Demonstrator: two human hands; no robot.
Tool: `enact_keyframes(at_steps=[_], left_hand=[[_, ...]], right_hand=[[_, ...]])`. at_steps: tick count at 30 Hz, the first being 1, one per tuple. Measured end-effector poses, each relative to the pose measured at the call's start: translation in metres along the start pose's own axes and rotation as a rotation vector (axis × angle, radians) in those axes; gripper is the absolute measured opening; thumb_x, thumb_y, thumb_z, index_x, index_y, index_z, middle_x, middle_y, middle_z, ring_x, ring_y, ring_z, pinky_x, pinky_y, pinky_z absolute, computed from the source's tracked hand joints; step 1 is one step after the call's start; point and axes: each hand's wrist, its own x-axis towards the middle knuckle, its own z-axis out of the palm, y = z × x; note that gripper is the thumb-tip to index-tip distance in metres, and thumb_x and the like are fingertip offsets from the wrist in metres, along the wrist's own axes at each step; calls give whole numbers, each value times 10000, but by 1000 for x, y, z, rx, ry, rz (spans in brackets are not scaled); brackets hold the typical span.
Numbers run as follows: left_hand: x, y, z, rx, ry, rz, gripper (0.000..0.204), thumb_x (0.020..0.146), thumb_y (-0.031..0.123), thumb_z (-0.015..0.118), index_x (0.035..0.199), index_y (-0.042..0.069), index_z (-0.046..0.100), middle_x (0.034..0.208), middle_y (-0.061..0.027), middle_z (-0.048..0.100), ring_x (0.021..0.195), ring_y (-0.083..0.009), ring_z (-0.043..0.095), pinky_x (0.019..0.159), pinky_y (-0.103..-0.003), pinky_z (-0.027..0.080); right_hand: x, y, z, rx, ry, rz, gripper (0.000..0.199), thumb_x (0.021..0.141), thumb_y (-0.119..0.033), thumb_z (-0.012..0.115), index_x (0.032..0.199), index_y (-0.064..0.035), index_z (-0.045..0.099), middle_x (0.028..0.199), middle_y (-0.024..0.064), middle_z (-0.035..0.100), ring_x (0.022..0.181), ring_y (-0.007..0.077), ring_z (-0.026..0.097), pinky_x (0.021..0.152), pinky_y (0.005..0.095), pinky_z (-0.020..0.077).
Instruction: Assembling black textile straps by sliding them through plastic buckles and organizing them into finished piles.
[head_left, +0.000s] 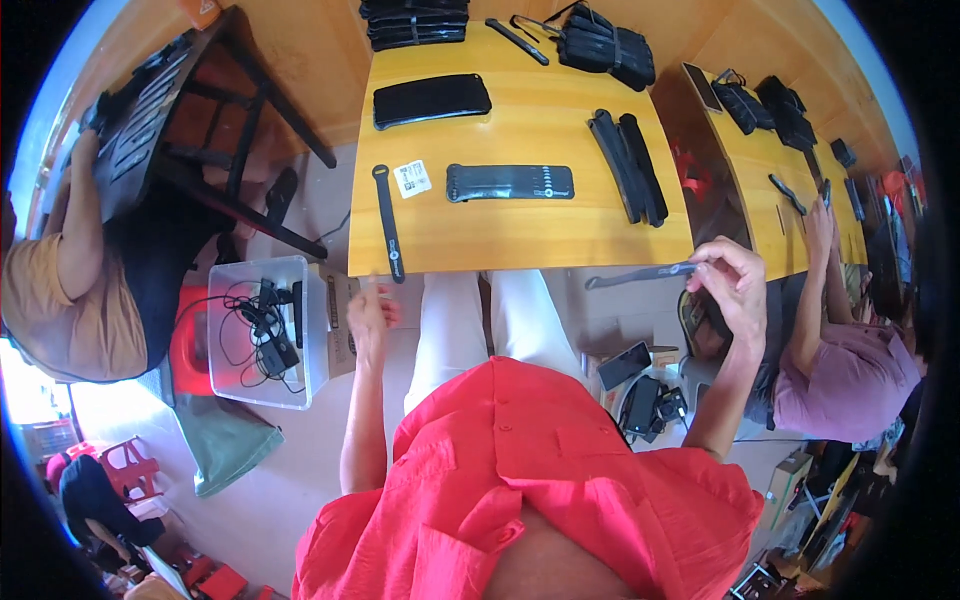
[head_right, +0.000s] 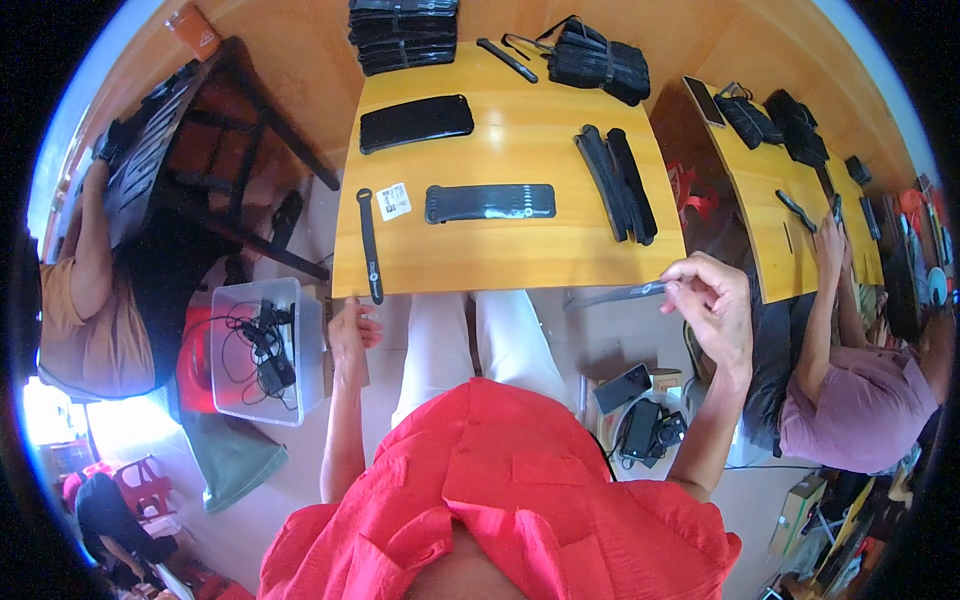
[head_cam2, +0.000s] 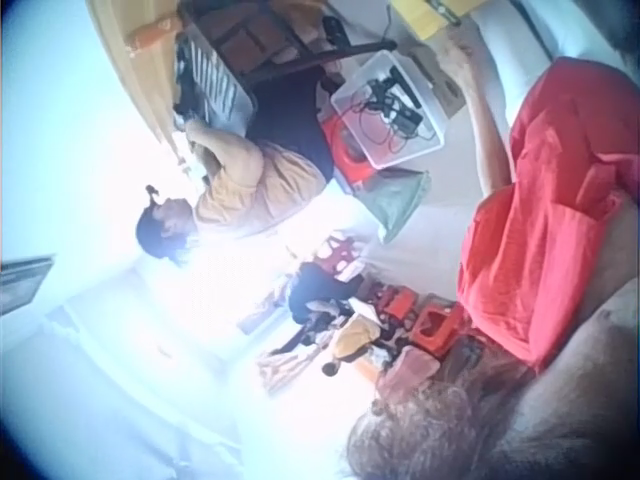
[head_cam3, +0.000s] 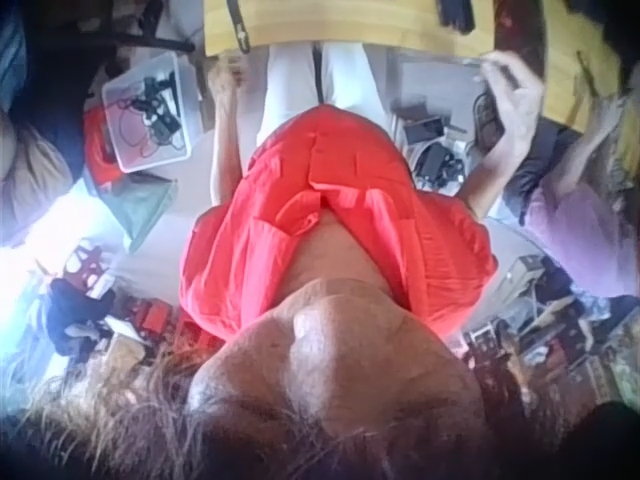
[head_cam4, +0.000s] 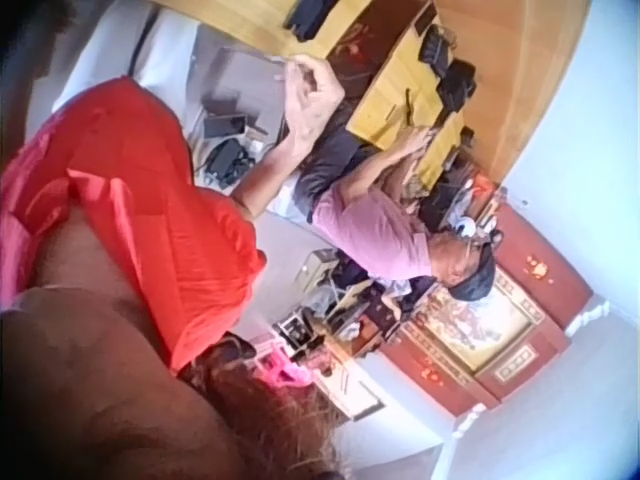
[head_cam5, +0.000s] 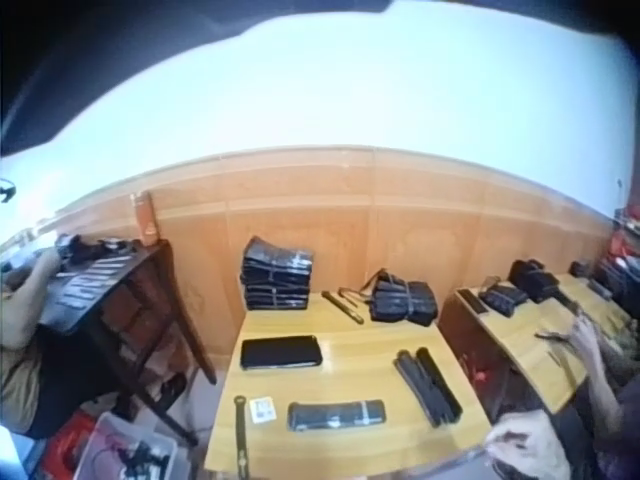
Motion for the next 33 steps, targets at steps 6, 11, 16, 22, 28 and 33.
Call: enact_keyframes(at_steps=[6,11,16,22,28,33], left_hand=[[-44,57,39,-13,-3,567,281,883,194,516,1051,-18,592,818,-81,629,748,-149,587,669,-261,476],[-83,94,104,-52,-690,731,361,849,170,610,1156,2,523,852,-60,628,755,-136,577,653,-252,471],[-47,89,81,238,-997,76,264,832,157,639,1032,-10,593,775,-26,615,663,-72,552,561,-206,433],[0,65,65,160,-785,150,152,828,84,614,953,-2,629,727,-31,618,645,-72,569,570,-196,455],[31,69,79,56,-532,112,130,826,64,613,940,1,624,718,-35,620,614,-80,574,580,-198,490],[53,65,98,-92,-331,160,102,797,34,642,893,2,633,714,-20,605,601,-63,558,546,-191,482]], right_hand=[[10,-13,58,-155,-389,-125,151,724,59,564,858,12,615,744,92,588,625,161,592,565,261,481],[27,-17,114,3,-431,-385,135,734,43,604,859,-4,620,740,85,592,654,189,600,570,263,460],[31,19,91,30,-250,-66,172,748,84,592,901,9,615,734,83,591,636,157,622,561,251,484],[40,78,96,180,-60,274,147,806,63,580,947,38,610,754,65,628,645,117,628,562,220,508],[62,110,106,260,49,428,125,793,-32,640,914,-4,626,708,36,627,609,82,603,481,190,454],[77,135,118,324,137,415,104,787,-75,660,867,-9,645,669,15,605,565,51,551,444,164,379]])
